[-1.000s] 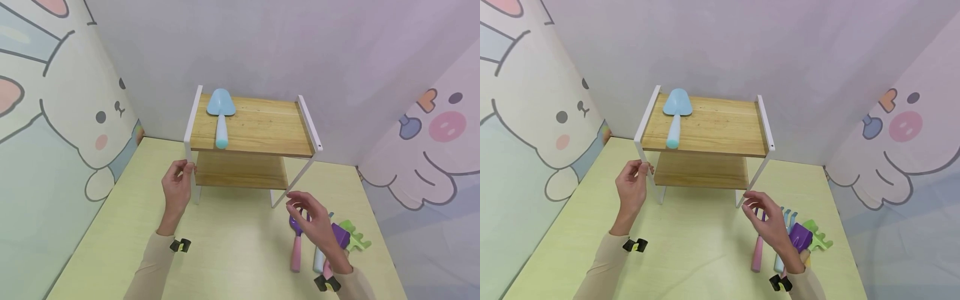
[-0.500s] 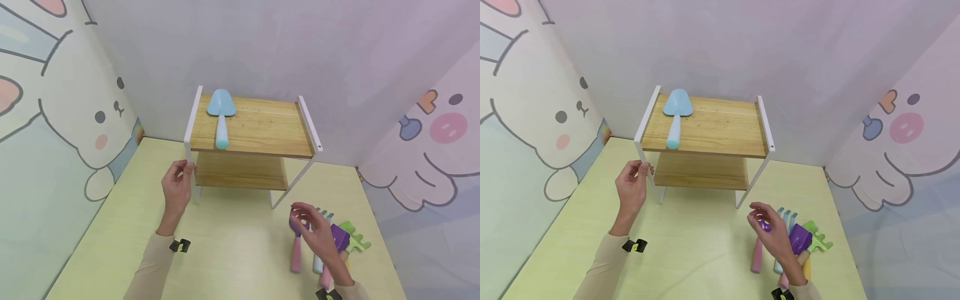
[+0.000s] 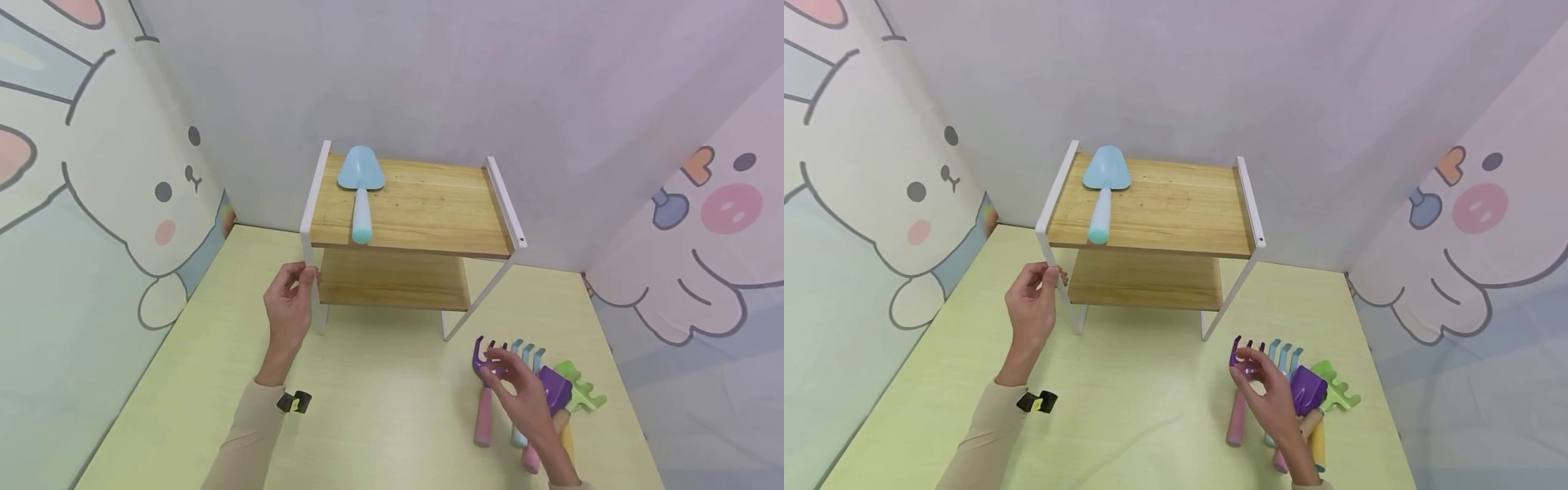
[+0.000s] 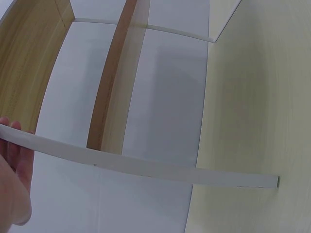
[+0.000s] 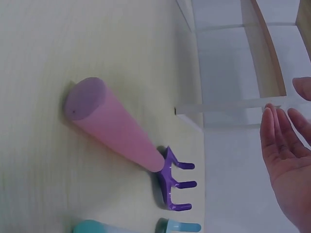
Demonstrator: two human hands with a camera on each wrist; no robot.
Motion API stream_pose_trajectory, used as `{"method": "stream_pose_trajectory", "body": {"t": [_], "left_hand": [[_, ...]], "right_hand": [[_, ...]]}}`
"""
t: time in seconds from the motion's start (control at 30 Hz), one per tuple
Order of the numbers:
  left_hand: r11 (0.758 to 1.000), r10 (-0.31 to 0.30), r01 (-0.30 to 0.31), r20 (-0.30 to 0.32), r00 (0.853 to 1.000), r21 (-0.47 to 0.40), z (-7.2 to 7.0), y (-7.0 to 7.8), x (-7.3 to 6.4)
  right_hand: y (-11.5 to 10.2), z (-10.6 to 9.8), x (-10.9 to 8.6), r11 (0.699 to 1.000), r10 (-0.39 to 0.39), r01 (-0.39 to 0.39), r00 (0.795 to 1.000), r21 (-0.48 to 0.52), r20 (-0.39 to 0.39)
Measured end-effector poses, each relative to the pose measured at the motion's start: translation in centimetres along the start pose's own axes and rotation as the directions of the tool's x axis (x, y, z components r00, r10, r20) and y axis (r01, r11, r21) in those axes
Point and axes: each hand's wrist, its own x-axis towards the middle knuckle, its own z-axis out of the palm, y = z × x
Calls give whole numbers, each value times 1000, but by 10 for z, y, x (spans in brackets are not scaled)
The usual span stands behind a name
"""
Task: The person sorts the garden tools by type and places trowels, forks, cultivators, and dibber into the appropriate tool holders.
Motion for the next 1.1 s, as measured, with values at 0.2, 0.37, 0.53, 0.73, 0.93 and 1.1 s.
{"method": "stream_pose_trajectory", "body": {"t": [0.2,0.37,0.53,0.73,0.93,1.1], "left_hand": [[1000,10,-10,-8,1000,-8,0,0,0],[1000,17,-17,-9,1000,-17,0,1,1],[1000,8,-8,-6,1000,-12,-1,2,0],[1000,22,-22,-3,1000,-14,0,1,1],[1000,17,-17,1,1000,-21,0,1,1],[1000,6,-6,4,1000,-12,0,1,0]], "right_hand": [[8,1,-12,998,33,-34,999,-59,-11],[15,4,-19,996,32,-33,999,-87,-17],[20,6,-25,994,55,-57,998,-89,-23],[29,7,-34,977,189,-191,981,-89,-34],[30,7,-42,917,357,-358,933,-176,-37],[29,8,-45,891,402,-399,915,-217,-33]]}}
